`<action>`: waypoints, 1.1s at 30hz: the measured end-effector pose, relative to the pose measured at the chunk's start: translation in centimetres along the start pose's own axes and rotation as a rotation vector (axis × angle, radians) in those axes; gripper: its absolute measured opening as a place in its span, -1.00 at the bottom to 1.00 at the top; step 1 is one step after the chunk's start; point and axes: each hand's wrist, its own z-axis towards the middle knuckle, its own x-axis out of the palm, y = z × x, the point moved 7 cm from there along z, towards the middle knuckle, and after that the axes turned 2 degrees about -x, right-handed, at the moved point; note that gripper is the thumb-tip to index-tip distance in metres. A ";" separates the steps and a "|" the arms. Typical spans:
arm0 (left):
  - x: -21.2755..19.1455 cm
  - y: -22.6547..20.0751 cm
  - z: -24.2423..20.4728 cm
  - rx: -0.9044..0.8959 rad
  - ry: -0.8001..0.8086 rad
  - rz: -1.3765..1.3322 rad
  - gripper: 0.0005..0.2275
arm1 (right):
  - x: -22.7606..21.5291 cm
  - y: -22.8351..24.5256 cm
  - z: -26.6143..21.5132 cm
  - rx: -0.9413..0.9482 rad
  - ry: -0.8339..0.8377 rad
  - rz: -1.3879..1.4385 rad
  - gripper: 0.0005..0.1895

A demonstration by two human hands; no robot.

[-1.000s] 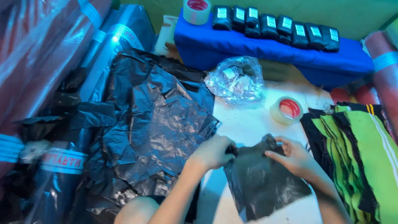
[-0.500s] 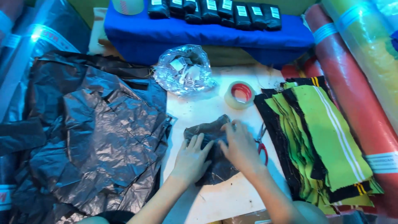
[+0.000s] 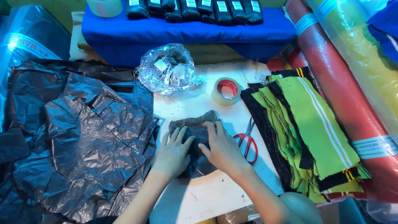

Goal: The person folds a black plastic bag and places it on a table. They then pick up a barcode sticker, apply it to the bag, and set it aside. Next, they take a piece of black plastic, place a folded green and black garment on it, and wrap the garment in the plastic.

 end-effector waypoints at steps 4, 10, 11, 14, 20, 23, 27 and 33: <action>0.1 0.0 -0.2 -0.016 0.055 -0.016 -0.47 | 2.5 -0.5 0.0 0.029 0.210 -0.175 -0.51; -0.9 0.6 -0.4 -0.001 -0.025 -0.080 -0.45 | 3.1 -0.5 0.4 0.039 0.187 -0.193 -0.48; -1.7 0.6 -0.6 0.016 -0.093 -0.107 -0.46 | 2.9 -0.4 0.5 0.037 0.157 -0.193 -0.49; -3.5 1.9 -0.9 -0.006 -0.165 -0.153 -0.54 | 3.3 -0.5 0.4 0.046 0.133 -0.229 -0.62; -4.5 10.0 -1.5 -0.304 -0.334 -0.230 -0.62 | 1.3 3.1 0.0 -0.105 0.088 -0.057 -0.67; -3.5 12.8 -3.0 -0.544 -0.415 -0.227 -0.51 | 3.3 4.0 -0.2 -0.260 0.055 0.051 -0.59; -4.1 11.4 -3.8 -0.501 -0.379 -0.323 -0.63 | 5.9 3.8 -0.3 -0.253 0.168 -0.100 -0.36; -5.5 8.8 -4.5 -0.347 -0.454 -0.549 -0.63 | 5.3 4.4 -0.1 -0.238 0.103 0.005 -0.38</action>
